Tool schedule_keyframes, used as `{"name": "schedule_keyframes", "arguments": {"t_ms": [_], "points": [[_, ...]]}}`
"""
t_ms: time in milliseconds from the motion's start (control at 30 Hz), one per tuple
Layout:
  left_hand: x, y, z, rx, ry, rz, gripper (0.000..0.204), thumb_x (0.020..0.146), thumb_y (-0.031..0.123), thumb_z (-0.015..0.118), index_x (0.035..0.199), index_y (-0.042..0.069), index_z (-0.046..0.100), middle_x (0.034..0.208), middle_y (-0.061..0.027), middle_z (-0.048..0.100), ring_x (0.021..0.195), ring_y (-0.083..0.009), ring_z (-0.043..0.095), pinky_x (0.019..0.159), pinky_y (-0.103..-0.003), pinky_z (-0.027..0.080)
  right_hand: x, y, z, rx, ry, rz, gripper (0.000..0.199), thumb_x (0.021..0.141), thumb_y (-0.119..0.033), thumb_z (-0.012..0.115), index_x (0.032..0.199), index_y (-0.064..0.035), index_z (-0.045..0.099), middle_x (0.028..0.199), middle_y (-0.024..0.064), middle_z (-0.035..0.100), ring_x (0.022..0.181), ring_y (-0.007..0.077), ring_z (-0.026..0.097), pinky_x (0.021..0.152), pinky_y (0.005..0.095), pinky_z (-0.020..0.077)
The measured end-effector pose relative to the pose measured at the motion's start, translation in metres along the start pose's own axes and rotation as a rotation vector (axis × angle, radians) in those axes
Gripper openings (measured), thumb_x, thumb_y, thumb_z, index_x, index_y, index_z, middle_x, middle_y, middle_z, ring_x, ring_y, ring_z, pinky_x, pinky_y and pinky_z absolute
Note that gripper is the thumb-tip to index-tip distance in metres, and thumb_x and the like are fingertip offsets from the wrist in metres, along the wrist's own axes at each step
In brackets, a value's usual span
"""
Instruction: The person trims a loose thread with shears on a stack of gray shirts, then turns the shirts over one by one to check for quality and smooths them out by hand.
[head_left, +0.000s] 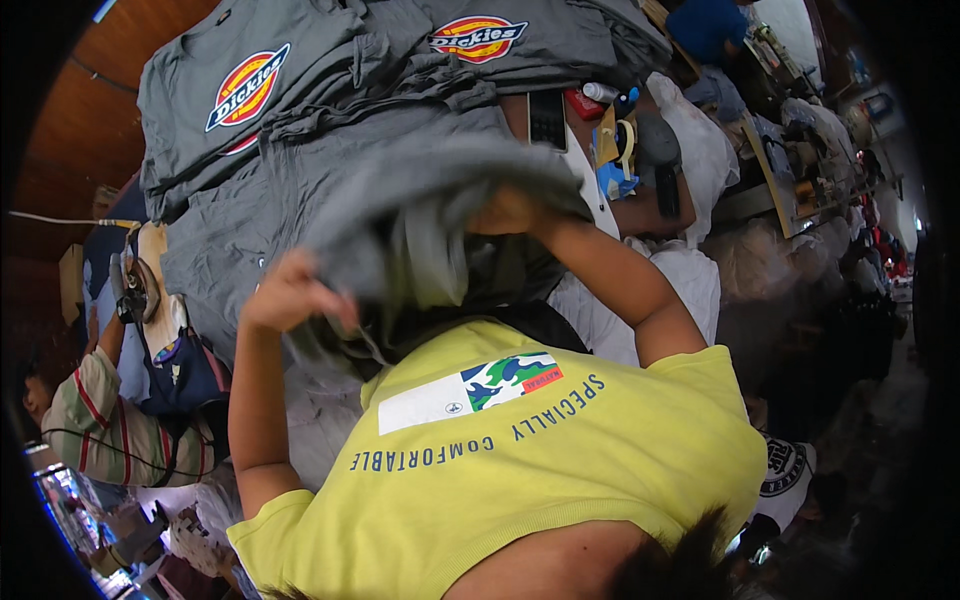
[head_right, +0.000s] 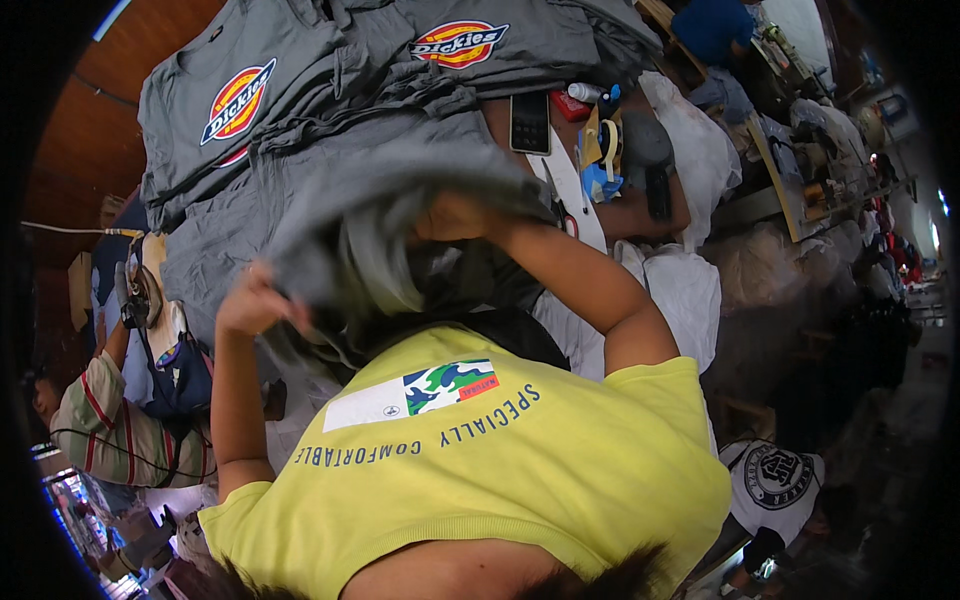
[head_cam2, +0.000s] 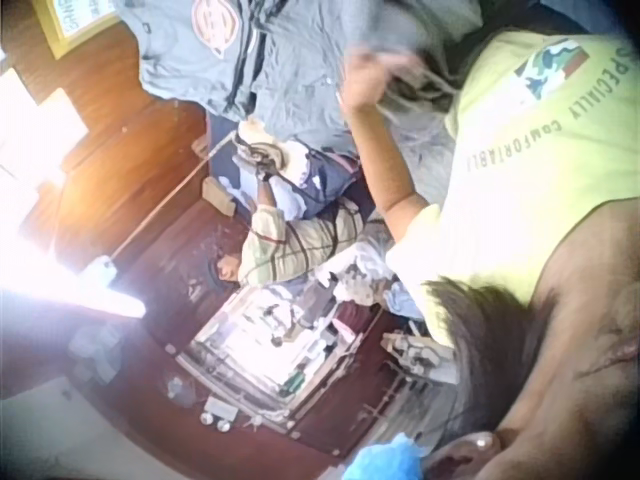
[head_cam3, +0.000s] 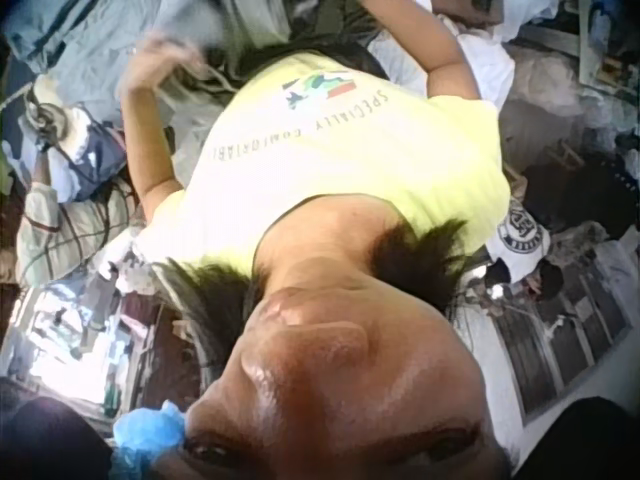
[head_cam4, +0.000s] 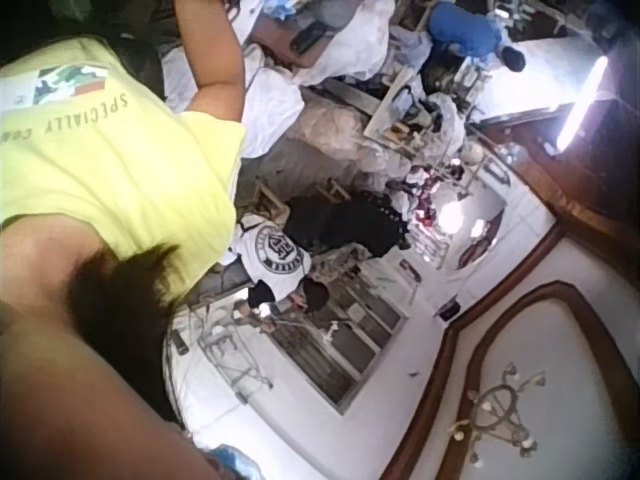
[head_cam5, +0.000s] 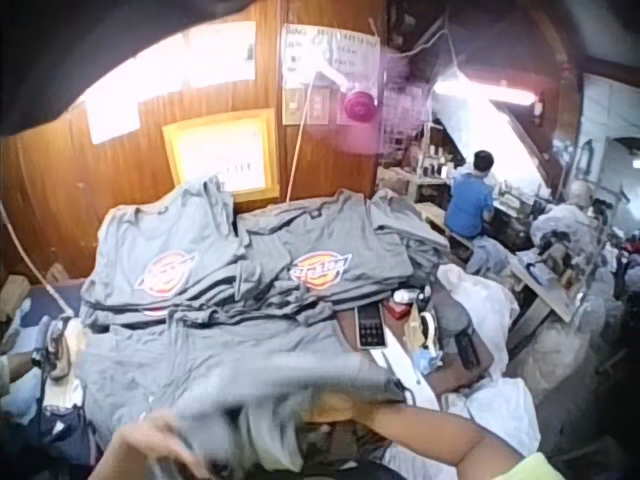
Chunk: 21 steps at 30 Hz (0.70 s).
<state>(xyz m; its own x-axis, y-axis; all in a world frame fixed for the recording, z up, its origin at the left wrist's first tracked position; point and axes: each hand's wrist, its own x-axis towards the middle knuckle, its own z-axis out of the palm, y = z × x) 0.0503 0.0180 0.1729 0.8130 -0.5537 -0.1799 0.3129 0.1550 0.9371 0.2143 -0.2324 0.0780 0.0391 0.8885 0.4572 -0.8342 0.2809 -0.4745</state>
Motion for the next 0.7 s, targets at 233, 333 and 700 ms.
{"name": "schedule_keyframes", "arguments": {"t_ms": [233, 333, 700], "points": [[-0.016, -0.018, -0.026, 0.073, 0.090, 0.447, 0.044, 0.075, 0.019, 0.065, 0.113, 0.004, 0.048, 0.080, -0.0040, 0.057, 0.077, -0.0151, 0.055, 0.072, -0.031, 0.045, 0.002, -0.029, 0.070, -0.480, 0.484, 0.266, 0.037, 0.086, -0.020, 0.042, 0.118, -0.0030, 0.045, 0.116, 0.0072, 0.052, 0.103, 0.0177, 0.052, 0.089, 0.0334, 0.0392], [-0.001, -0.019, -0.003, 0.236, 0.528, 0.653, 0.057, 0.074, 0.020, 0.065, 0.122, 0.006, 0.038, 0.101, -0.0081, 0.054, 0.091, -0.0207, 0.053, 0.082, -0.035, 0.043, -0.007, -0.058, 0.094, -0.582, 0.592, -0.087, 0.044, 0.089, -0.032, 0.041, 0.122, -0.0029, 0.041, 0.119, 0.0087, 0.051, 0.110, 0.0197, 0.048, 0.092, 0.0369, 0.0374], [-0.020, -0.072, -0.048, 0.402, 0.847, 0.281, 0.012, 0.080, 0.009, 0.055, 0.086, -0.001, 0.058, 0.084, -0.0069, 0.059, 0.076, -0.0148, 0.056, 0.069, -0.026, 0.044, -0.050, -0.164, 0.131, -1.088, 0.469, -0.505, 0.059, 0.076, -0.010, 0.052, 0.130, -0.0054, 0.029, 0.124, 0.0189, 0.043, 0.115, 0.0322, 0.042, 0.097, 0.0454, 0.0318]]}}
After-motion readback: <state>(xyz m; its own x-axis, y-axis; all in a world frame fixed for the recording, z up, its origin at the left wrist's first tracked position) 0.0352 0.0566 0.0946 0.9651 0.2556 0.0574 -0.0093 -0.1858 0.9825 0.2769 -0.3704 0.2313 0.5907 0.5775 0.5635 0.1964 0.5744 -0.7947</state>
